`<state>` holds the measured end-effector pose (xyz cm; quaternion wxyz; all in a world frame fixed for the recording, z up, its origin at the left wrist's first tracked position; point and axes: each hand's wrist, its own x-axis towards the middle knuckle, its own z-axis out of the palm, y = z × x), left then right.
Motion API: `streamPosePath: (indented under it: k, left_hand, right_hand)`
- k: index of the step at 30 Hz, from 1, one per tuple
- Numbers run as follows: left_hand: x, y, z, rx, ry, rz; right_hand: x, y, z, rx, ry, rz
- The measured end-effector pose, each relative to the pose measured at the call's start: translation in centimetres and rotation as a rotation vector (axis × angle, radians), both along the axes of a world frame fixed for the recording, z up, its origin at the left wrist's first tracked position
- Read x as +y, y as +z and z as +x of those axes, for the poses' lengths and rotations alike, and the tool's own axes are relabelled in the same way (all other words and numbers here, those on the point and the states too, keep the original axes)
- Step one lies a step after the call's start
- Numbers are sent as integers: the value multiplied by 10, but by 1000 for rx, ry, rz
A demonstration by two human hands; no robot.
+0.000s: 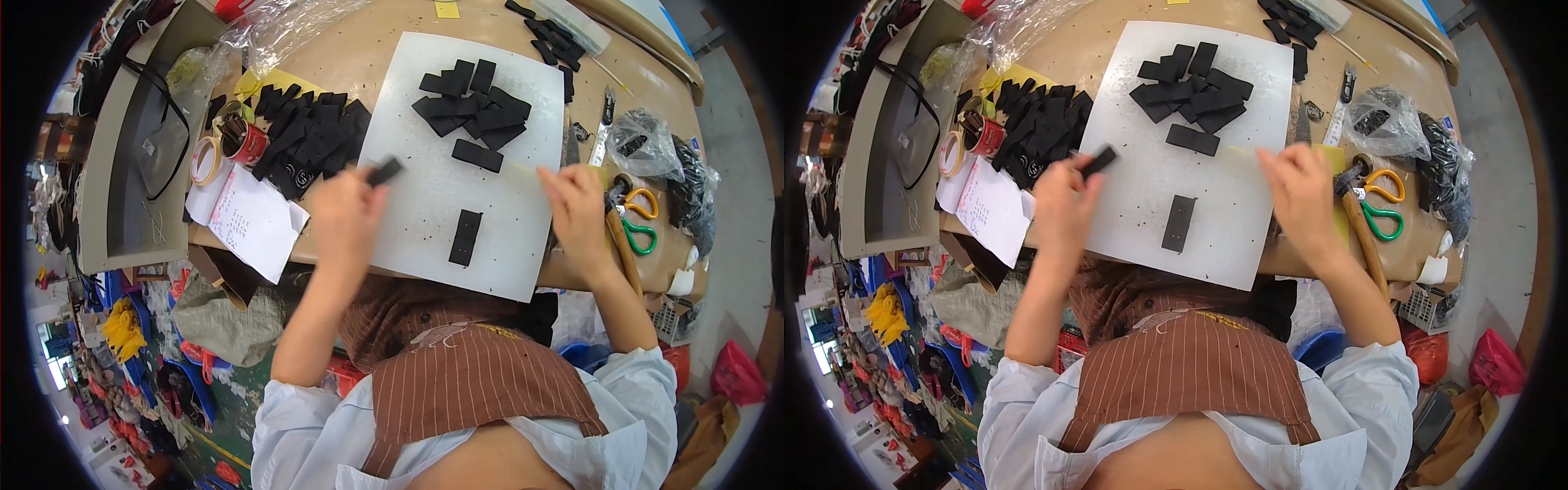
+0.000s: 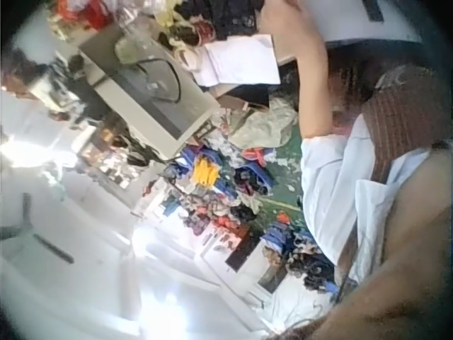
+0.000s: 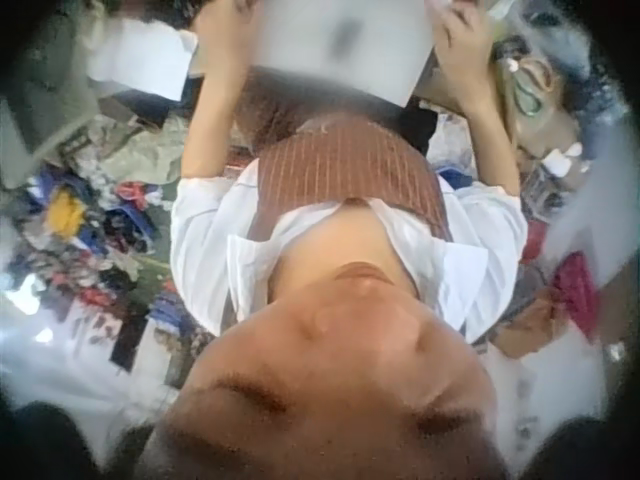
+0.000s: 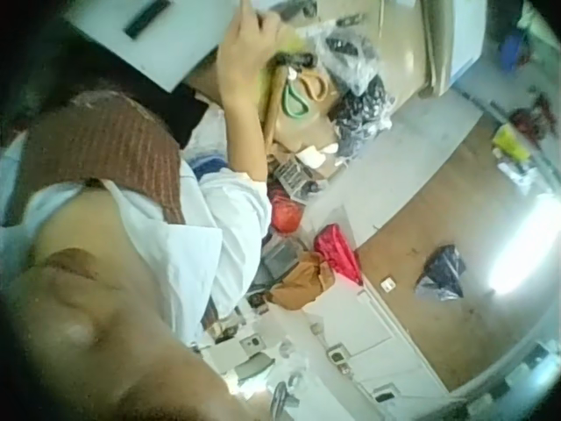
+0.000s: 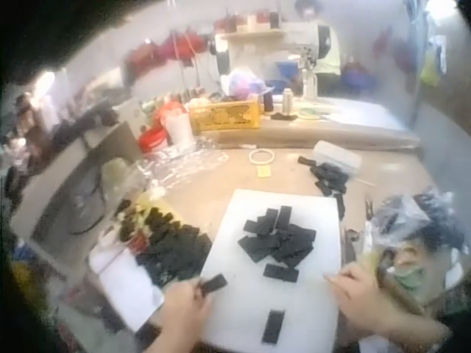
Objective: The person uses a hammer and a metal punch to create holes in small black fabric straps. They place each strap on a yellow guide, position the punch, and strike it with the hammer. The person then attaches metal buckles to the punched straps and places the finished items on a white board.
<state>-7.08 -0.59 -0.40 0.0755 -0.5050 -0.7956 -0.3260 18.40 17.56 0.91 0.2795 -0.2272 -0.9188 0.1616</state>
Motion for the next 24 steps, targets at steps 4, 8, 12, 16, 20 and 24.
streamPosePath:
  k: [4, 8, 12, 16, 20, 24]
  left_hand:
    - [14, 28, 0, 17, -102, 19]
    - [-4, 27, 68, -123, -624, 42]
    - [-23, 6, 45, -259, -476, 313]
    - [-73, 13, 3, -680, 48, 704]
    - [-178, -25, -10, -590, 509, 645]
    - [-296, -107, 11, -315, 963, 336]
  right_hand:
    - [-48, -8, 2, 4, 222, 34]
    - [-20, -1, -9, 34, 74, -126]
    - [-11, 18, 0, 9, -20, -225]
    - [-2, -5, 24, 54, -7, -275]
    - [15, -20, 21, 13, 7, -272]
    - [-12, -3, -17, -93, 210, -92]
